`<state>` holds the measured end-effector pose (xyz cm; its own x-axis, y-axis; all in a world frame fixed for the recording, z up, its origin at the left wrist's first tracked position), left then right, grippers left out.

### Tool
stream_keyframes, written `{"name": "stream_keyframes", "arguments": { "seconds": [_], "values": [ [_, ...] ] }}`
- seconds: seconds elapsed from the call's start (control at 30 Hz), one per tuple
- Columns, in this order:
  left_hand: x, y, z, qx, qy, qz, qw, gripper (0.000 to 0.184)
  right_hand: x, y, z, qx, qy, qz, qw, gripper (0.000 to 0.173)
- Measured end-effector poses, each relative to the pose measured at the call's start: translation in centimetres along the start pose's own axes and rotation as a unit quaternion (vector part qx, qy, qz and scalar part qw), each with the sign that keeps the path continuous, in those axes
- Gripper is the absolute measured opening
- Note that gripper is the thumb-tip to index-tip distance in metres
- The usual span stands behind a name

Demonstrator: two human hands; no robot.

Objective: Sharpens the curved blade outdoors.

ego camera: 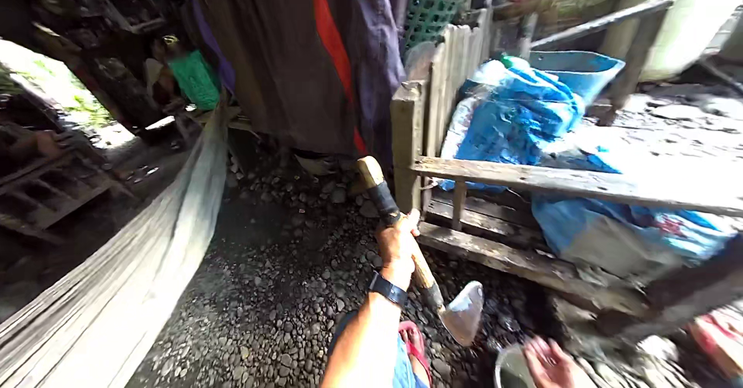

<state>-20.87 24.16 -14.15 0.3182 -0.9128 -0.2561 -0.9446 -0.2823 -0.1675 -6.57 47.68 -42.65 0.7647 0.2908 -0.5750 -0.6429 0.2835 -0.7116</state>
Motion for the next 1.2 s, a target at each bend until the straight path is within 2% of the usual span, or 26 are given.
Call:
{"name": "stream_keyframes", "arguments": {
  "seconds": [0.07,0.13,0.23,0.3,0.37,0.43,0.47,0.53,0.6,0.63,0.73,0.8,0.83,0.9,1.07,1.2],
  "values": [
    [-0.6,-0.1,0.6,0.0,0.009,-0.004,1.0,0.014,-5.6,-1.3,1.4,0.024,-0.036,0.095,0.994,0.039],
    [-1.2,-0.2,1.5,0.004,0.013,-0.005,1.0,0.014,-10.0,-3.9,3.1,0.071,-0.165,0.138,0.974,0.033],
    [-2.2,-0.5,2.3,0.0,-0.008,0.0,1.0,0.017,-14.1,-6.3,4.8,0.132,-0.371,0.165,0.905,0.03],
    [-2.5,-0.6,2.4,-0.004,-0.027,0.003,1.0,0.02,-14.9,-7.4,5.0,0.18,-0.498,0.179,0.829,0.031],
    [-2.6,-0.6,2.2,-0.01,-0.042,0.003,0.999,0.019,-14.9,-8.8,5.0,0.244,-0.611,0.184,0.73,0.032],
    [-2.6,-0.5,1.9,-0.018,-0.055,-0.008,0.998,0.019,-14.3,-10.4,4.4,0.327,-0.658,0.192,0.651,0.03],
    [-2.5,-0.4,1.7,-0.021,-0.056,-0.013,0.998,0.02,-13.7,-10.9,3.8,0.365,-0.658,0.199,0.628,0.029],
    [-2.3,-0.3,1.4,-0.034,-0.054,-0.015,0.998,0.02,-12.3,-11.5,2.6,0.416,-0.638,0.213,0.612,0.026],
    [-2.1,-0.3,1.0,-0.046,-0.061,0.003,0.997,0.021,-11.2,-11.2,2.2,0.439,-0.607,0.19,0.635,0.024],
    [-2.1,-0.3,0.7,-0.054,-0.067,0.019,0.996,0.021,-10.9,-10.6,2.5,0.428,-0.595,0.152,0.663,0.026],
    [-2.3,-1.1,0.0,-0.099,-0.096,0.099,0.986,0.023,-11.1,-8.0,4.2,0.299,-0.524,0.019,0.797,0.041],
    [-2.2,-2.1,-0.2,-0.13,-0.108,0.154,0.974,0.021,-11.8,-6.5,4.7,0.215,-0.438,-0.007,0.873,0.043],
    [-2.1,-2.7,-0.2,-0.143,-0.111,0.178,0.967,0.019,-12.3,-6.2,4.7,0.198,-0.397,-0.007,0.896,0.041],
    [-1.8,-3.7,-0.3,-0.171,-0.105,0.215,0.956,0.015,-13.3,-6.4,4.6,0.193,-0.366,-0.012,0.91,0.041],
    [-1.2,-4.7,-0.4,-0.204,-0.092,0.248,0.943,0.014,-14.1,-6.2,2.7,0.132,-0.429,-0.064,0.891,0.053],
    [-0.7,-4.2,-0.8,-0.201,-0.058,0.234,0.949,0.013,-14.3,-6.0,0.8,0.09,-0.429,-0.044,0.898,0.045]
  ]
}}
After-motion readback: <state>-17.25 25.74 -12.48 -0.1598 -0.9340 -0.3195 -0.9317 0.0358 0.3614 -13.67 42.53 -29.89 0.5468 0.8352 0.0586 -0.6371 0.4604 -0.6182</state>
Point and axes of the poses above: each hand's wrist, its own y-axis towards the middle knuckle, its own x-axis out of the back of the hand, z = x × y, the point moved 4 cm from there along y, towards the middle knuckle, and after that the axes turned 1 degree about -x, right-handed, at the moved point
